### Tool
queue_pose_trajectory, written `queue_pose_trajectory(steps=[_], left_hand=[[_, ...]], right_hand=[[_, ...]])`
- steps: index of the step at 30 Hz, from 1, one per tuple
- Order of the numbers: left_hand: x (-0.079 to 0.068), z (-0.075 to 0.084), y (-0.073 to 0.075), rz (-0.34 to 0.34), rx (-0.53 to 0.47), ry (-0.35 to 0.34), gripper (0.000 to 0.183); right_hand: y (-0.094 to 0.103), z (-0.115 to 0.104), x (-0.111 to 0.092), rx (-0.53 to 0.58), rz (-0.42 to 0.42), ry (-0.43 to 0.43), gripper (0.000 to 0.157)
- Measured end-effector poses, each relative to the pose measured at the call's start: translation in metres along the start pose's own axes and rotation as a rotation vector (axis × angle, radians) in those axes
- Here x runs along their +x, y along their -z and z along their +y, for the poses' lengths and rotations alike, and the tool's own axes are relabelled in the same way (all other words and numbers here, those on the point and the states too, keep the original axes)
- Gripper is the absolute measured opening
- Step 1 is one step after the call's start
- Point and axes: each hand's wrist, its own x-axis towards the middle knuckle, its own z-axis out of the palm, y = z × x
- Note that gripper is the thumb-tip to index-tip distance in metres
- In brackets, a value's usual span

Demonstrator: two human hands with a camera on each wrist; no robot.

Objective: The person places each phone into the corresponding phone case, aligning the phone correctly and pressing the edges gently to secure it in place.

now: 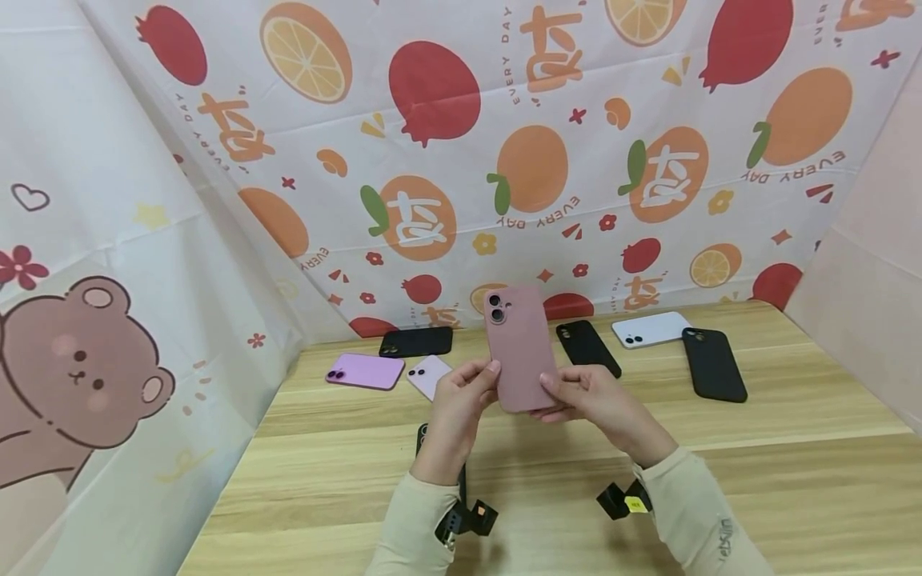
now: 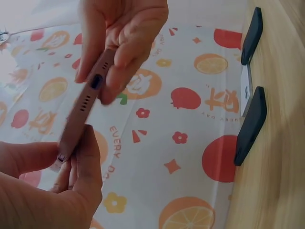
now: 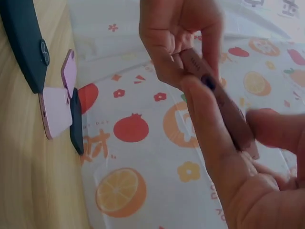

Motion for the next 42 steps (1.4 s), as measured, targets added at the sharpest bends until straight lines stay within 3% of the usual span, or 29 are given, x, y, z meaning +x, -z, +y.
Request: queue_pose_trajectory(steps=[6,14,20,27,36,42], left_hand=[[-0.001,-0.004,-0.004,-0.031,0.036,0.026,0.014],[-0.002,-0.005,-0.003,-0.129,0.101,0.053,0.028],[-0.001,0.000,0.000,-0.097,0.122,0.033,0.035],[0.000,0.002,0.000,-0.027,0.040,-0.011,0.022],[-0.001,-0.001,0.000,-0.039,-0.044,-0.035,0.009],[-0.002,-0.004,-0.005,-0.087,0.044,0.005,0.011]], right_hand=[[0.006,-0.001,0.000,0.020,0.208,0.025,0.043],[0.005,0.000,-0.002,0.085,0.298,0.008,0.043],[0.000,0.000,-0.002,0.118,0.278,0.007,0.037],[-0.004,0.001,-0.002,0.140,0.229,0.001,0.038],[0.004,0.002,-0.001,0.111,0.144,0.020,0.043],[0.008,0.000,-0.001,0.108,0.220,0.089,0.044]])
